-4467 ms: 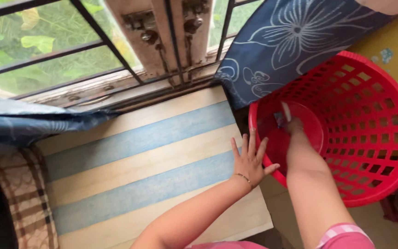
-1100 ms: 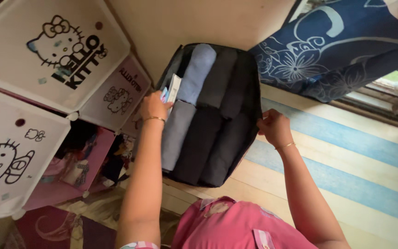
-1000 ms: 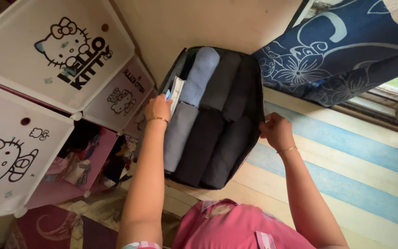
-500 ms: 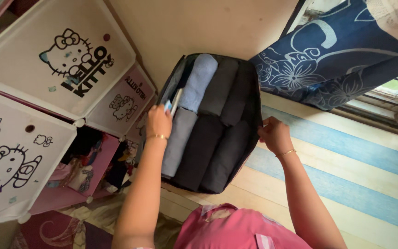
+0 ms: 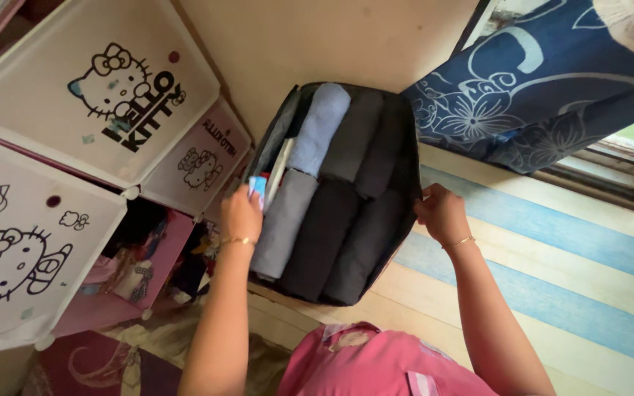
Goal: The person folds a gray shirt and a blue towel on a table, places them into a black organizer with other folded garments, and then zips up a patterned suitcase around the organizer.
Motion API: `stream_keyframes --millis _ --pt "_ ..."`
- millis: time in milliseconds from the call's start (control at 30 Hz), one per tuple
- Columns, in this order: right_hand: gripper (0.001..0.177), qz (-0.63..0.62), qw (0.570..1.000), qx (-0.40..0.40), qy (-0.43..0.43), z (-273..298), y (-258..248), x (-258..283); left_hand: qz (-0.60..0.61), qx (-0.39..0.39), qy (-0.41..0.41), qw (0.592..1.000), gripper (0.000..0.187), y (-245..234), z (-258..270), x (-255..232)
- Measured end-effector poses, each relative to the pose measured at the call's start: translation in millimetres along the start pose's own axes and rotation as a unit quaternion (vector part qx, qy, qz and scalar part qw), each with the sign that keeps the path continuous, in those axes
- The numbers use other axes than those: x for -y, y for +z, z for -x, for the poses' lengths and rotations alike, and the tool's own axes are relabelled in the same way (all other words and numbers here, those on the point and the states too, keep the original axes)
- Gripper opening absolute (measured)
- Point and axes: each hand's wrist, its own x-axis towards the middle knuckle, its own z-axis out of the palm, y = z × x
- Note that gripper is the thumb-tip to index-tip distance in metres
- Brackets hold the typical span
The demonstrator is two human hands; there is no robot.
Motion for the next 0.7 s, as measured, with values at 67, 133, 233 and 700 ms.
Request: stream_keyframes --millis 67,133,233,700 --pt "0.014 0.0 1.0 -0.005 -0.01 -1.2 -0.5 0.5 -0.001 0.026 -0.012 1.0 0.018 -10.9 13.5 12.5" --pt "0.013 0.005 1.0 -0.005 -0.01 -1.3 -0.2 -0.3 -0.018 0.005 0.014 1.0 0.017 -12.6 21.9 21.8" --pt "0.013 0.013 1.0 0.002 -0.007 -0.7 1.1 0.1 0.016 -0.038 0.029 0.999 0.018 -14.8 33.3 27.1" --pt "0.014 0.016 1.0 0.006 -0.021 0.9 0.3 -1.6 -0.043 0.061 -0.081 0.994 0.014 -43.3 46.3 15.5"
